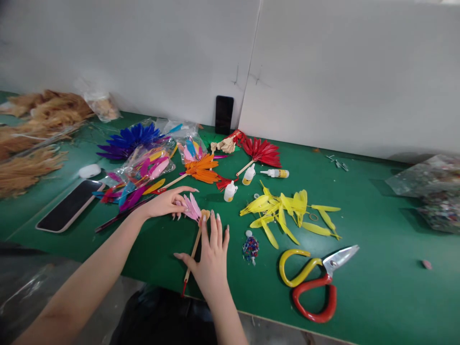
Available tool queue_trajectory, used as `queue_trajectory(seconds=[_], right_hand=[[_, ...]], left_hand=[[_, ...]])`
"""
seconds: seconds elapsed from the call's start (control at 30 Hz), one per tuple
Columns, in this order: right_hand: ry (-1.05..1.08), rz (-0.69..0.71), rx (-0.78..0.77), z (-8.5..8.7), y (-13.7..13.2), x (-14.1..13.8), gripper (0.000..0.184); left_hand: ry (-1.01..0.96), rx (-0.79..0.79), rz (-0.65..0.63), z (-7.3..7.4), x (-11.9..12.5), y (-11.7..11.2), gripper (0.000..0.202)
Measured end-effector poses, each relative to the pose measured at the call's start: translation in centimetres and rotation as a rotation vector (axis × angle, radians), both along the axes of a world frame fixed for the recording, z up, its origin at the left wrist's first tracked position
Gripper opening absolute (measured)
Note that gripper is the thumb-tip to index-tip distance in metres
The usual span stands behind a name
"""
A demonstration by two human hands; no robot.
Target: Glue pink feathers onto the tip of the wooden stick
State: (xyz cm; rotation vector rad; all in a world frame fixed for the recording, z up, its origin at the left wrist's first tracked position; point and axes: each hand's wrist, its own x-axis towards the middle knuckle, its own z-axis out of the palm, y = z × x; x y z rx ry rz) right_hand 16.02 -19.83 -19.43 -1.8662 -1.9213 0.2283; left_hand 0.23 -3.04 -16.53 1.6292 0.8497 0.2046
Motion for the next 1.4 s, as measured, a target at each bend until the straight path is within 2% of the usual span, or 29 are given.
queue_trajectory(seconds=[0.23,0.4,0.6,0.93,1.4], right_hand=[[-0.003,-0.004,0.002,0.1,0.1,0.0,0.091],[0.000,-0.005,0.008,0.2,0.1,0.0,0.089],[-0.001,0.002,0.015,0.1,0.0,0.0,0.086],[0.006,-0.003,0.001,0.2,0.0,0.0,0.082],[-0.008,-0.003,0.000,0.2,0.1,0.0,0.083]], left_hand=[[0.005,-0.003,0.011,0.1,0.0,0.0,0.063],[0.008,0.018,0.105,0.1,0.4,-0.1,0.051],[0.041,0.105,0.160,0.1,1.1,-0.4,0.047],[0.076,0.283,0.177,-0.1,2.0,-0.5,0.036],[0.074,0.281,0.180,-0.1,2.1,-0.5,0.035]])
